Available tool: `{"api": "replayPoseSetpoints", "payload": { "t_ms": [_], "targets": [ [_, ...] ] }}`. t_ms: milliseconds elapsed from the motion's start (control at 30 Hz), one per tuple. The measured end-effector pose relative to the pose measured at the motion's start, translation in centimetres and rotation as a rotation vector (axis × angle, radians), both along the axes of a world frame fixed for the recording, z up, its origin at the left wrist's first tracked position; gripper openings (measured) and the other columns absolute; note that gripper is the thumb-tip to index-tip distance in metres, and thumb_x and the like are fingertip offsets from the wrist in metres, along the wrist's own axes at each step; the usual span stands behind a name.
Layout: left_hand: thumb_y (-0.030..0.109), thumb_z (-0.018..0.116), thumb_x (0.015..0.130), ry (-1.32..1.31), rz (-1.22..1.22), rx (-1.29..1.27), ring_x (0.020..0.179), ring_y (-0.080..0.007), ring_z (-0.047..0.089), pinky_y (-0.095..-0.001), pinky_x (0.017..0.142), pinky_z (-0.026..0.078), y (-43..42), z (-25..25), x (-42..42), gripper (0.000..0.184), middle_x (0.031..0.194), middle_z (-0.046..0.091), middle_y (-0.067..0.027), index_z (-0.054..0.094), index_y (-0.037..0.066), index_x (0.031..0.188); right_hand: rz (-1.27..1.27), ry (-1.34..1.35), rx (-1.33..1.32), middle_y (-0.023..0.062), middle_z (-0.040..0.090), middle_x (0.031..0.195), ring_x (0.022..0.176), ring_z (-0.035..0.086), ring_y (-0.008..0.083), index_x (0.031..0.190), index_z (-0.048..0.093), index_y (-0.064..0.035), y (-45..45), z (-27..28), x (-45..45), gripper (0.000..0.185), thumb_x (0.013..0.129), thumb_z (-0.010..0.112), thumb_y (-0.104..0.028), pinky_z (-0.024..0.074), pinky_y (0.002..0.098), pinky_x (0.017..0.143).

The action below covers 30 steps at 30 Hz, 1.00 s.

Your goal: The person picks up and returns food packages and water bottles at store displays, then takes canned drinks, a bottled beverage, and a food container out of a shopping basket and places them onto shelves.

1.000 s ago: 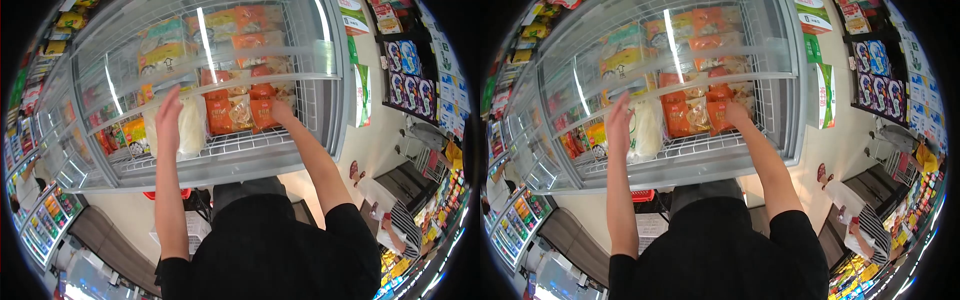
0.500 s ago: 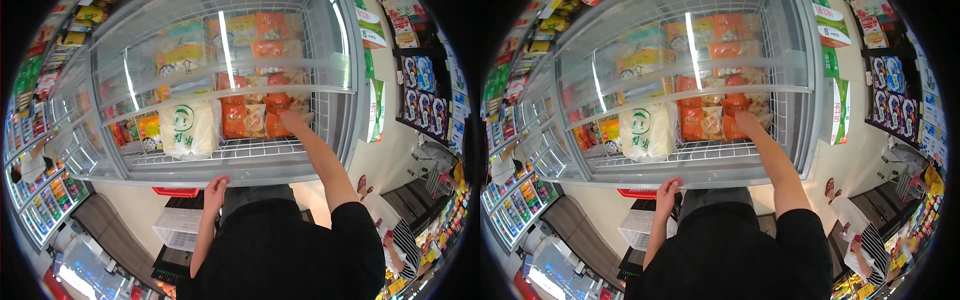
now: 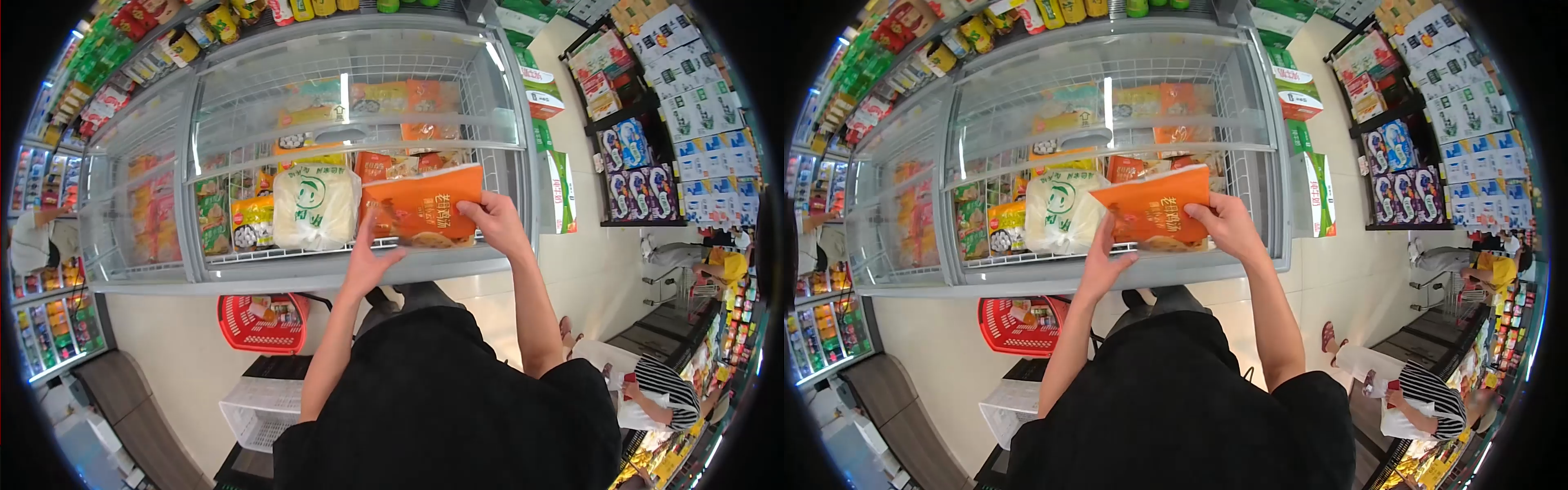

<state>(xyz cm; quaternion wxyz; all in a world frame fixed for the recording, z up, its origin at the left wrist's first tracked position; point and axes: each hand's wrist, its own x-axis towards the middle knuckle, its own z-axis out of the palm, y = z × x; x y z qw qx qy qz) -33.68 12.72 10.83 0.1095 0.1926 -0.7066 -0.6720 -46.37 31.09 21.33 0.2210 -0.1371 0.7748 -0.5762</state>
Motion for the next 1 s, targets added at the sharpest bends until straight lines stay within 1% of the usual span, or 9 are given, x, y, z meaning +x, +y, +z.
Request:
{"api": "replayPoseSetpoints", "payload": {
  "t_ms": [67,133,200,300,400,467,533,733,1000],
  "targets": [
    [0.010,0.067,0.081,0.122,0.044,0.047,0.102,-0.0176,0.057,-0.0288,0.087,0.045,-0.6,2.8,0.8,0.042,0.112,0.060,-0.0096,0.052,-0.001,0.119,0.019,-0.032,-0.019,0.0016,0.064,0.082,0.073,0.056,0.0082,0.096,0.064,0.0061,-0.8,1.5,2.2,0.021,0.087,0.059,-0.013,0.0468,0.0244,0.068],
    [0.006,0.064,0.080,-0.148,-0.369,0.452,0.103,-0.0179,0.056,-0.0309,0.088,0.046,-1.9,5.3,2.4,0.043,0.114,0.057,-0.0098,0.048,-0.002,0.119,-0.116,-0.123,-0.194,0.0032,0.065,0.082,0.074,0.057,0.0082,0.096,0.064,0.0058,-1.8,1.5,4.1,0.020,0.087,0.059,-0.012,0.0471,0.0242,0.069],
    [0.008,0.064,0.082,-0.123,-0.336,0.557,0.101,-0.0176,0.057,-0.0322,0.086,0.048,-1.5,5.6,4.2,0.043,0.116,0.056,-0.0095,0.047,-0.002,0.120,-0.129,-0.149,-0.243,0.0038,0.064,0.086,0.078,0.057,0.0089,0.101,0.062,0.0056,-2.1,2.1,6.0,0.023,0.087,0.059,-0.013,0.0464,0.0240,0.073],
    [0.013,0.061,0.087,-0.003,-0.073,0.960,0.101,-0.0165,0.057,-0.0324,0.088,0.047,-0.4,6.7,6.8,0.037,0.115,0.058,-0.0068,0.049,0.000,0.119,-0.150,-0.218,-0.191,0.0066,0.062,0.098,0.089,0.056,0.0111,0.110,0.057,0.0049,-1.0,1.8,8.7,0.032,0.087,0.061,-0.016,0.0449,0.0246,0.079],
    [0.017,0.057,0.090,0.154,0.097,1.068,0.108,-0.0177,0.054,-0.0335,0.092,0.045,0.5,7.7,7.8,0.038,0.119,0.055,-0.0076,0.046,0.001,0.123,-0.141,-0.353,-0.411,0.0094,0.056,0.112,0.104,0.053,0.0156,0.122,0.047,0.0029,0.8,-2.0,11.5,0.046,0.086,0.063,-0.022,0.0440,0.0292,0.087],
    [0.020,0.052,0.093,0.169,0.098,1.081,0.110,-0.0187,0.052,-0.0352,0.094,0.043,1.0,8.0,8.0,0.037,0.122,0.053,-0.0074,0.044,0.002,0.124,-0.043,-0.555,-0.765,0.0104,0.053,0.120,0.112,0.050,0.0203,0.129,0.040,0.0005,1.1,-2.8,13.7,0.055,0.086,0.063,-0.023,0.0443,0.0359,0.090],
    [0.022,0.051,0.094,0.223,0.093,1.143,0.112,-0.0195,0.052,-0.0360,0.095,0.042,1.2,7.8,7.5,0.037,0.123,0.052,-0.0067,0.045,0.003,0.125,0.035,-0.593,-0.837,0.0091,0.053,0.121,0.112,0.051,0.0219,0.131,0.036,-0.0012,0.0,-2.6,14.2,0.056,0.086,0.062,-0.023,0.0446,0.0398,0.091],
    [0.027,0.046,0.095,0.327,0.001,0.924,0.121,-0.0198,0.045,-0.0388,0.101,0.036,2.9,9.9,7.5,0.041,0.131,0.047,-0.0058,0.041,0.007,0.130,-0.142,-0.431,-0.726,0.0077,0.055,0.121,0.109,0.054,0.0164,0.125,0.043,-0.0007,-1.0,0.2,12.6,0.045,0.084,0.061,-0.006,0.0439,0.0304,0.091],
    [0.022,0.047,0.095,0.385,0.102,1.072,0.114,-0.0186,0.050,-0.0390,0.097,0.041,2.2,12.8,7.3,0.036,0.124,0.051,-0.0047,0.041,0.010,0.128,-0.112,-0.340,-0.688,0.0087,0.060,0.111,0.100,0.058,0.0147,0.116,0.052,0.0028,3.1,1.4,10.1,0.033,0.090,0.058,-0.016,0.0455,0.0301,0.088]
  ]
}}
